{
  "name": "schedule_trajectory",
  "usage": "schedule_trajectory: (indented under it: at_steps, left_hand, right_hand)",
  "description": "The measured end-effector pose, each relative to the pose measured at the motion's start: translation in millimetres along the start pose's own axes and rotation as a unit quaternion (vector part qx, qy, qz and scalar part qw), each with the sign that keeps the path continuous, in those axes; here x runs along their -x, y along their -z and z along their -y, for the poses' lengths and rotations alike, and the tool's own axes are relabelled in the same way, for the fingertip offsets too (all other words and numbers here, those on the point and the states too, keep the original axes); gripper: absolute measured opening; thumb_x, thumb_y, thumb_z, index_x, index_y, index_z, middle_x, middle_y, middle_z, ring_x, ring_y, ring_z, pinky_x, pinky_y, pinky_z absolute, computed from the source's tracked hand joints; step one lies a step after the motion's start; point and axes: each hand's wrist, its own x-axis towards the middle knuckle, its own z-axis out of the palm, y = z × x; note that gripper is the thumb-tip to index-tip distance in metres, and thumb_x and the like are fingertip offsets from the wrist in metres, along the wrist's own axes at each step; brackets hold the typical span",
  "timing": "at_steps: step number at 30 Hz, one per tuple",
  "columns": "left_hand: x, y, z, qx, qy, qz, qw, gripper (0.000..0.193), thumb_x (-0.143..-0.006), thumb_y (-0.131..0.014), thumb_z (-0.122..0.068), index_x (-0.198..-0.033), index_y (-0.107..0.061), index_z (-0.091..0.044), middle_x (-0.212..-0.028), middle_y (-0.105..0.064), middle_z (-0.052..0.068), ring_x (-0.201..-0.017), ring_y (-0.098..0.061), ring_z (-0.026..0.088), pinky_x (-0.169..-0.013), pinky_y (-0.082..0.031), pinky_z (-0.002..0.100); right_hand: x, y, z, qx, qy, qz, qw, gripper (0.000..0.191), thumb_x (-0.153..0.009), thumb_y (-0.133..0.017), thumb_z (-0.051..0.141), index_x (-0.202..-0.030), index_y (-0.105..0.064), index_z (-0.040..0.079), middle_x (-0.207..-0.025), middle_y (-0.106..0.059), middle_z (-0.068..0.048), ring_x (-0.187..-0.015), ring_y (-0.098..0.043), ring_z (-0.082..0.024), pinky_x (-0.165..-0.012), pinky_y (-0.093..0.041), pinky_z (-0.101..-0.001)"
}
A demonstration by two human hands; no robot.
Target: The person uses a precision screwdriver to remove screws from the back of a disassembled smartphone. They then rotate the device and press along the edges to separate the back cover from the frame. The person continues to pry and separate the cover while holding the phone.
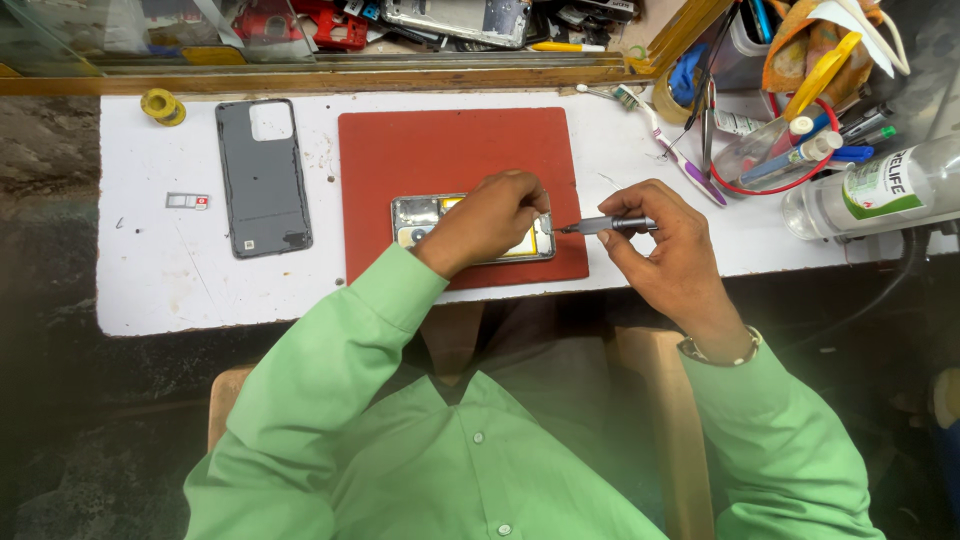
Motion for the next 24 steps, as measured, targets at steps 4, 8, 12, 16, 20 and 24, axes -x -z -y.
schedule_trajectory:
  at_steps: [4,8,12,16,20,24]
  left_hand:
    - [3.7,-1.0,-3.3,-0.005,-0.001,-0.007,1.000,0.016,-0.092,-0.055,-0.007,-0.098,-0.069,0.000,-0.104,-0.070,0.014,-0.101,-0.068,0.031,-0.088,-0.054,0.042]
    - [1.0,-2.5,-3.8,-0.025,0.011,-0.003,1.000,0.017,-0.091,-0.055,-0.006,-0.098,-0.069,-0.001,-0.104,-0.070,0.014,-0.101,-0.068,0.032,-0.088,-0.054,0.042]
    - [0.9,-3.4,-4.1,-0.033,0.002,-0.002,0.999,0.017,-0.090,-0.055,-0.005,-0.098,-0.070,0.000,-0.105,-0.070,0.014,-0.102,-0.067,0.032,-0.089,-0.053,0.042]
    - [1.1,-3.8,-5.9,-0.032,0.017,0.002,0.999,0.017,-0.090,-0.056,-0.006,-0.099,-0.070,-0.001,-0.105,-0.069,0.014,-0.102,-0.067,0.032,-0.088,-0.053,0.042]
    - [0.9,-2.3,-7.8,-0.031,0.023,0.004,0.999,0.017,-0.091,-0.056,-0.006,-0.098,-0.069,0.000,-0.105,-0.069,0.014,-0.102,-0.067,0.032,-0.088,-0.054,0.042]
    - [1.2,-2.5,-8.5,-0.029,0.016,0.000,0.999,0.016,-0.091,-0.057,-0.005,-0.098,-0.069,0.001,-0.105,-0.069,0.015,-0.102,-0.067,0.032,-0.088,-0.054,0.042]
  right_hand:
    - [-4.1,0.0,2.4,0.022,0.015,0.010,1.000,0.022,-0.089,-0.072,-0.004,-0.111,-0.065,-0.002,-0.106,-0.067,-0.010,-0.093,-0.071,-0.018,-0.081,-0.059,-0.0295]
    - [-6.7,-0.6,4.2,0.031,0.010,0.022,0.999,0.023,-0.089,-0.072,-0.003,-0.111,-0.064,-0.001,-0.105,-0.067,-0.010,-0.093,-0.071,-0.018,-0.079,-0.060,-0.0295]
    - [-8.3,-0.7,6.1,0.042,0.019,0.019,0.999,0.024,-0.088,-0.071,-0.004,-0.112,-0.064,-0.002,-0.105,-0.067,-0.011,-0.095,-0.072,-0.020,-0.081,-0.060,-0.0303]
    - [-10.3,0.0,10.0,0.049,0.012,0.035,0.998,0.025,-0.088,-0.069,-0.004,-0.112,-0.064,-0.001,-0.105,-0.066,-0.011,-0.095,-0.072,-0.020,-0.079,-0.060,-0.0299]
    - [-13.0,0.1,18.3,0.065,0.016,0.044,0.997,0.027,-0.087,-0.067,-0.004,-0.114,-0.065,-0.002,-0.103,-0.066,-0.012,-0.095,-0.071,-0.021,-0.077,-0.058,-0.0312]
    - [-19.9,2.2,29.0,0.086,0.037,0.065,0.993,0.027,-0.086,-0.067,-0.004,-0.113,-0.064,-0.002,-0.101,-0.064,-0.014,-0.091,-0.070,-0.025,-0.078,-0.057,-0.0344]
